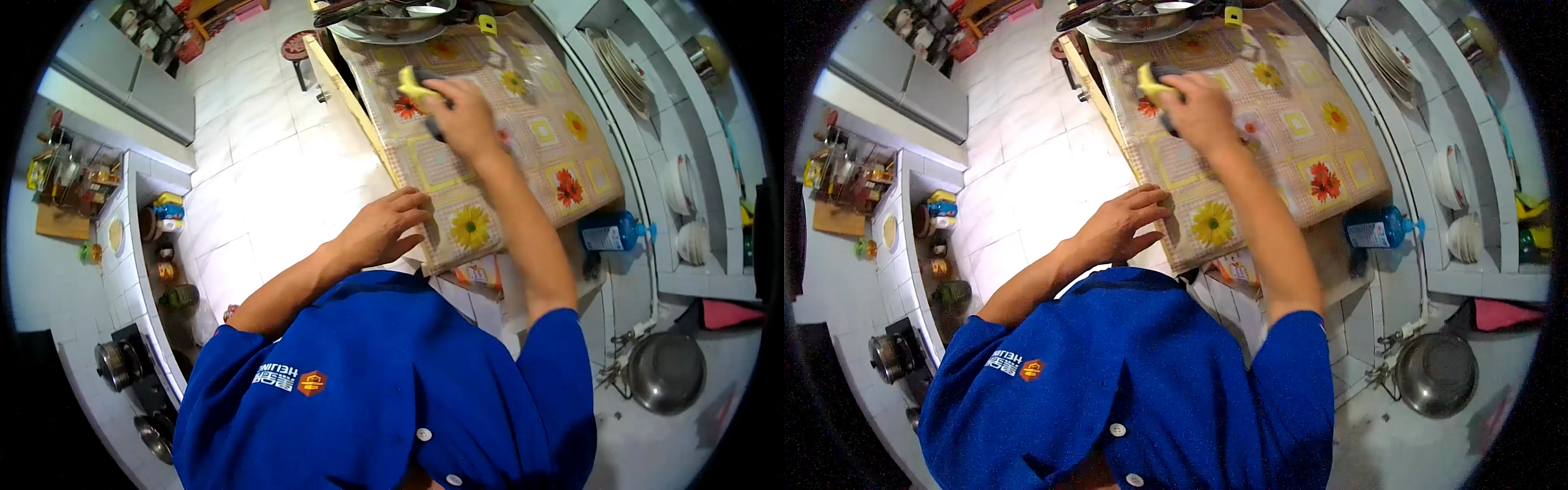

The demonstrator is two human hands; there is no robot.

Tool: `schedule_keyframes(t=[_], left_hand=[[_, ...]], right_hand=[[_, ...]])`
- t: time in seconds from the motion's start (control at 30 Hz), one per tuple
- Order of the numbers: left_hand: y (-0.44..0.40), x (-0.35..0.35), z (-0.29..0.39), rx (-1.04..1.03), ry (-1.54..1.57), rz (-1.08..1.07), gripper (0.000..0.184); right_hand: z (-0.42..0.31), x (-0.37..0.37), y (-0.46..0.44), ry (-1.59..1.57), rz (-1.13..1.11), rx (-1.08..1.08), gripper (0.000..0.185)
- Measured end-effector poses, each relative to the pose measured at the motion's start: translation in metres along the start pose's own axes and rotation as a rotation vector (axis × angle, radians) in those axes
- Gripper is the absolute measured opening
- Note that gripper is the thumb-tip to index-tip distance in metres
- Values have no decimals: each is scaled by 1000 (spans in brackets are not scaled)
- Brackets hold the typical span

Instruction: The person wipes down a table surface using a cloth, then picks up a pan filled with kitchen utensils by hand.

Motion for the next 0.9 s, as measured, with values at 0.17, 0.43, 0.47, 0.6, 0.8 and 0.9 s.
schedule_keyframes(t=[0.17,0.43,0.47,0.6,0.8,0.9], left_hand=[[17,4,-23,-130,109,-117,43],[29,19,-39,-259,202,-90,33],[28,24,-40,-224,249,-47,28],[9,34,-45,-129,321,89,20],[-9,38,-63,76,503,195,19],[0,46,-91,300,605,335,16]], right_hand=[[-43,-50,36,415,-219,122,30],[-86,42,166,431,-313,15,31],[-91,51,179,396,-372,-21,30],[-96,79,177,232,-292,-133,29],[-91,49,160,280,-63,55,25],[-97,52,194,302,-292,105,26]])
Point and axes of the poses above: each hand's wrist, its own y-axis away from the middle knuckle, its own x-axis out of the back of the hand, z = x × y, the point moved 6 cm from there along -y, towards the middle knuckle, and after that the axes turned 6 degrees about y, right-handed, at the moved point
